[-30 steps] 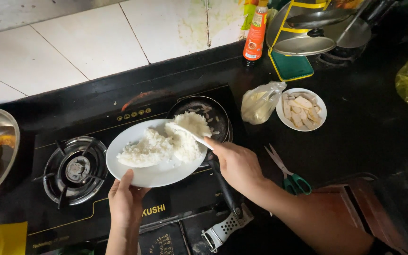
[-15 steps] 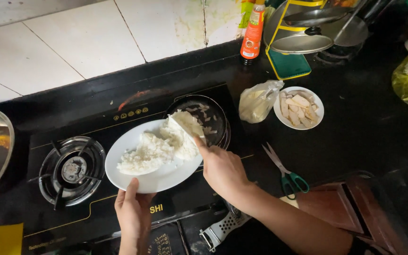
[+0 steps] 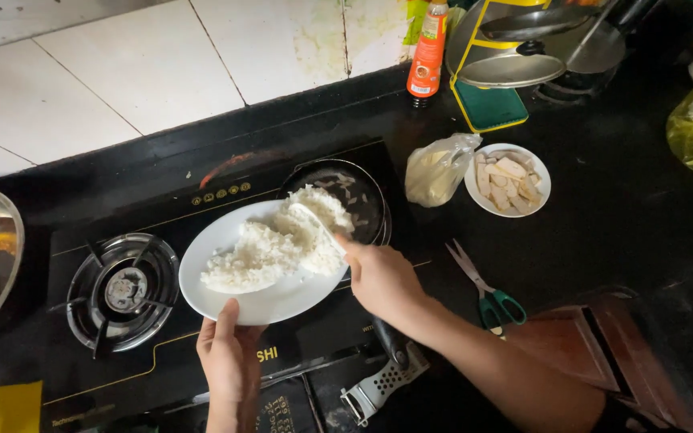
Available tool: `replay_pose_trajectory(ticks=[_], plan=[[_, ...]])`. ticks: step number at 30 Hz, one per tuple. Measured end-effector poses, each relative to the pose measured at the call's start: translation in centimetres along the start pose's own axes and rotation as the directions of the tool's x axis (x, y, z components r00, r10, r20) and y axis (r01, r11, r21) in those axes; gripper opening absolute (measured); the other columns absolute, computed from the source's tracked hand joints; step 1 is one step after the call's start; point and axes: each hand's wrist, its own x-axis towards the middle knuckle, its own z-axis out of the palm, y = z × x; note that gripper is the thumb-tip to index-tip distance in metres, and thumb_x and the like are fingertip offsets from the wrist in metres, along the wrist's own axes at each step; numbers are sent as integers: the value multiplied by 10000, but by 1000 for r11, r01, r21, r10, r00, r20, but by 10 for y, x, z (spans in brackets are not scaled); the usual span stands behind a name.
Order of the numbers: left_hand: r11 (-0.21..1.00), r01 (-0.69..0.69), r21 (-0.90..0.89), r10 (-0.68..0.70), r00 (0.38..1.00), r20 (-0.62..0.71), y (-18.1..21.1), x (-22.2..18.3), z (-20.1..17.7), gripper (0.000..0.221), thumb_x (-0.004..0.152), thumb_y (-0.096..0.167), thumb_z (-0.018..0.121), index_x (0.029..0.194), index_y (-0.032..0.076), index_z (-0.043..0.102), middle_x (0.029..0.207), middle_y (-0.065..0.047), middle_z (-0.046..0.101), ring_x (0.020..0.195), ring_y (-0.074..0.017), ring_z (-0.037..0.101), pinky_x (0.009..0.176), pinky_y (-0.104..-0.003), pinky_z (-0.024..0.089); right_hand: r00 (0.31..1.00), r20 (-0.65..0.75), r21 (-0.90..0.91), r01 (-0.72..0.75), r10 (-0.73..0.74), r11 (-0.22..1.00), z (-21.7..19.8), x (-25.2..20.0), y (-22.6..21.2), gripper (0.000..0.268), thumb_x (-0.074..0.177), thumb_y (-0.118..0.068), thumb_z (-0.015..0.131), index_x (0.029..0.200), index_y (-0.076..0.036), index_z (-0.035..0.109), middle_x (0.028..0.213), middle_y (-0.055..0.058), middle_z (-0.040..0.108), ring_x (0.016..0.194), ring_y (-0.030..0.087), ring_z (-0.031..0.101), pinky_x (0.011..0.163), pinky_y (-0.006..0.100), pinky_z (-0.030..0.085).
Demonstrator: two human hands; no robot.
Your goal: Preparing stir-fried rice by cutting ingredients into a pan with scissors, adding rice from a plate, and stirring with chopsticks.
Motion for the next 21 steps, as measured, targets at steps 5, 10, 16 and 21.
replay_pose_trajectory(ticks=[5, 10, 16, 21], plan=[[1000, -20, -18, 20, 1000, 13, -4, 8, -6, 470, 957, 129, 600, 1419, 45, 619, 1356, -140, 683, 1186, -312, 654, 819, -447, 596, 974, 154, 273, -202, 165, 941, -27, 11, -7, 548, 1021, -101, 488, 1564, -174, 507, 1545, 83, 584, 964, 135, 498, 796, 277, 422], [1000, 15, 1, -15, 999, -50, 5, 13, -10, 437, 967, 120, 588, 1395, 45, 633, 1338, -161, 686, 1208, -325, 651, 883, -499, 612, 956, 193, 451, -287, 222, 845, -36, 18, 7, 476, 1055, -163, 553, 1520, -196, 647, 823, -81, 605, 609, 61, 349, 603, 186, 298], [1000, 14, 20, -14, 1000, -16, 7, 24, -19, 468, 979, 145, 595, 1443, 88, 616, 1379, -105, 685, 1228, -282, 659, 830, -434, 612, 967, 174, 448, -245, 186, 860, -41, 18, 14, 500, 1069, -152, 503, 1561, -159, 589, 719, -13, 509, 579, 100, 346, 516, 294, 255], [1000, 26, 7, -26, 1000, 4, 12, 18, -15, 503, 965, 143, 578, 1464, 78, 588, 1427, -109, 661, 1292, -299, 635, 885, -483, 584, 999, 21, 23, -31, 31, 999, -25, 7, 10, 587, 1005, -56, 572, 1549, -275, 548, 840, -23, 794, 401, 65, 429, 343, 240, 319]])
